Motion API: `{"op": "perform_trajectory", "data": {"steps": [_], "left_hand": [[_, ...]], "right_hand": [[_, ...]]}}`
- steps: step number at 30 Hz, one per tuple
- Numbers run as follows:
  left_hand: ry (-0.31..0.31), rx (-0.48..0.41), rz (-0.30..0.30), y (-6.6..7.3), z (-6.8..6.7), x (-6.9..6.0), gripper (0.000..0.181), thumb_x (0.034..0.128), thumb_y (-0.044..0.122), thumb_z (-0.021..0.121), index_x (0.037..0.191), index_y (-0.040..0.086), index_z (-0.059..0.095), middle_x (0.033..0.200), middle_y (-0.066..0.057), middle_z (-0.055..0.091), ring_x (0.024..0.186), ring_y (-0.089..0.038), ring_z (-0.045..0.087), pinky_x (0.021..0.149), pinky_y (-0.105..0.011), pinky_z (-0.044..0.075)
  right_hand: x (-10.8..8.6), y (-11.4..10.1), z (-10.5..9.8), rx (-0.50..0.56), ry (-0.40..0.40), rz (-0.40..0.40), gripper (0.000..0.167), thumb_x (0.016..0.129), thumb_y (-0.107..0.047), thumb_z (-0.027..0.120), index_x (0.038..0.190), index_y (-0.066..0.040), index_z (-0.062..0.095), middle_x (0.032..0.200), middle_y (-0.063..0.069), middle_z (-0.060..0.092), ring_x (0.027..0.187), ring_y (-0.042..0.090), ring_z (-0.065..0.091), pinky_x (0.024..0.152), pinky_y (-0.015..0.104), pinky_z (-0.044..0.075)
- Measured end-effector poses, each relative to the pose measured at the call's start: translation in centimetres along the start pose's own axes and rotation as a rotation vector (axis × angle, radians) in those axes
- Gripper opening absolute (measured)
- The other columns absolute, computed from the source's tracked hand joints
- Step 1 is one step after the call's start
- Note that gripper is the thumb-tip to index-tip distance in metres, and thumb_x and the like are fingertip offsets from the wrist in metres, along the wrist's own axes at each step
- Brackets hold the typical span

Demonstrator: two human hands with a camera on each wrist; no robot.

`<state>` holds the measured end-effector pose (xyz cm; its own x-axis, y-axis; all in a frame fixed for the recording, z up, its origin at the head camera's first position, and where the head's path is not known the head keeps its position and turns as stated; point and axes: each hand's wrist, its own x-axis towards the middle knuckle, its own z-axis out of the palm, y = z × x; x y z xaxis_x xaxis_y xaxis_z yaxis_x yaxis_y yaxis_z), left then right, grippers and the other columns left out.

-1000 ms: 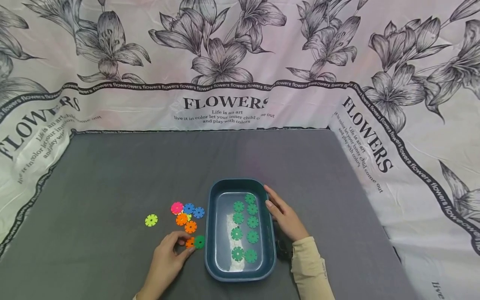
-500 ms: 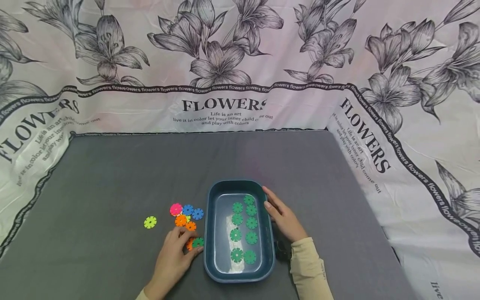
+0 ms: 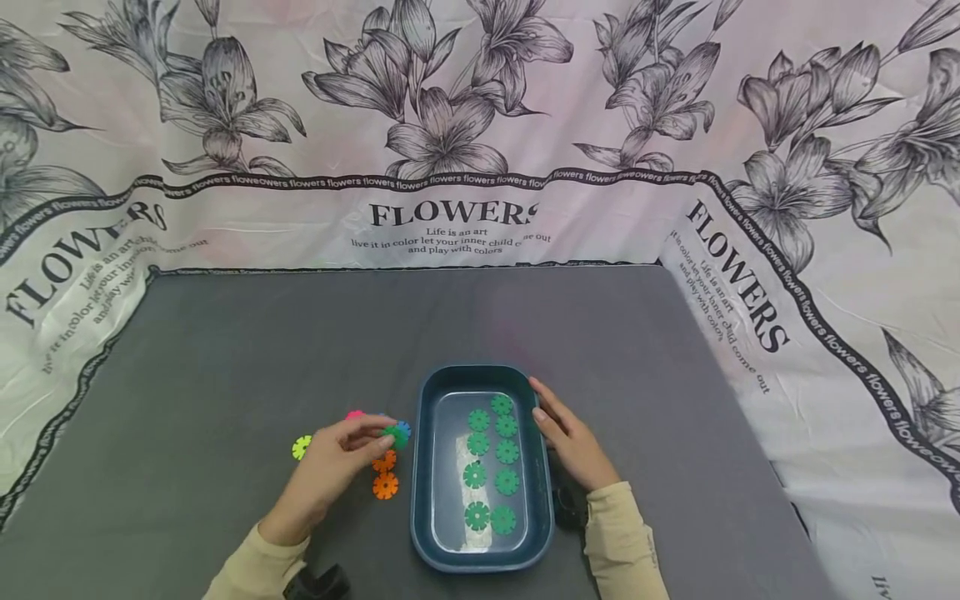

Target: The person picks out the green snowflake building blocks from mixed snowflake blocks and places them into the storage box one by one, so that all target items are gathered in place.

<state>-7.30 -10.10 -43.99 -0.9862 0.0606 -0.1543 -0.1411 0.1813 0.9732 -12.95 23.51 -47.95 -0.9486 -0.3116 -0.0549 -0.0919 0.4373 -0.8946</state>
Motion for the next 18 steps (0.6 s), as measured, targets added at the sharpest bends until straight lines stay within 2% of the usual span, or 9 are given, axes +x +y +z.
{"op": "perform_trajectory", "data": {"steps": [3,5,9,13,16,18], "left_hand": [[-0.132,-0.053,-0.020,2.2,-0.4,1.5,0.029,0.0906,0.016,0.067,0.118,0.009,0.067,0.105,-0.011,0.069,0.089,-0.032,0.067,0.083,-0.044,0.055],[-0.189,-0.019,-0.008,3.2,-0.1,2.5,0.029,0.0916,0.014,0.065,0.120,0.009,0.066,0.106,-0.012,0.070,0.086,-0.029,0.068,0.081,-0.046,0.055],[-0.292,0.046,-0.024,4.3,0.8,4.2,0.029,0.0916,0.009,0.064,0.120,0.007,0.067,0.106,-0.013,0.071,0.084,-0.023,0.070,0.077,-0.041,0.057],[-0.403,0.087,-0.068,4.8,1.9,6.1,0.027,0.0899,0.002,0.064,0.116,0.003,0.069,0.105,-0.015,0.071,0.084,-0.027,0.070,0.074,-0.035,0.058],[-0.500,0.207,-0.063,5.3,2.9,7.3,0.023,0.0887,0.000,0.064,0.111,0.002,0.071,0.102,-0.013,0.072,0.081,-0.029,0.070,0.072,-0.035,0.058],[-0.567,0.331,-0.045,5.6,3.6,7.9,0.022,0.0880,-0.001,0.064,0.108,0.003,0.072,0.098,-0.010,0.073,0.078,-0.028,0.070,0.068,-0.033,0.058]], "right_hand": [[0.1,0.0,-0.1,-0.002,0.003,-0.001,0.049,0.103,-0.033,0.043,0.149,-0.040,0.028,0.154,0.012,0.030,0.135,0.038,0.038,0.089,0.054,0.048],[0.1,0.1,-0.1,-0.004,0.003,0.000,0.050,0.103,-0.033,0.043,0.149,-0.040,0.028,0.154,0.012,0.030,0.135,0.038,0.038,0.088,0.053,0.049],[0.2,0.2,0.0,-0.011,0.002,0.008,0.049,0.103,-0.034,0.043,0.149,-0.040,0.028,0.154,0.012,0.030,0.136,0.037,0.037,0.089,0.051,0.049],[0.3,0.3,0.0,-0.018,0.003,0.008,0.049,0.103,-0.034,0.043,0.150,-0.039,0.027,0.155,0.012,0.030,0.136,0.038,0.037,0.089,0.052,0.049],[0.2,0.3,0.0,-0.023,0.006,-0.001,0.049,0.103,-0.033,0.042,0.150,-0.038,0.027,0.154,0.014,0.030,0.135,0.040,0.038,0.089,0.054,0.049],[0.2,0.3,0.0,-0.019,0.008,0.003,0.050,0.103,-0.033,0.042,0.150,-0.038,0.027,0.154,0.013,0.030,0.135,0.039,0.037,0.090,0.055,0.048]]}}
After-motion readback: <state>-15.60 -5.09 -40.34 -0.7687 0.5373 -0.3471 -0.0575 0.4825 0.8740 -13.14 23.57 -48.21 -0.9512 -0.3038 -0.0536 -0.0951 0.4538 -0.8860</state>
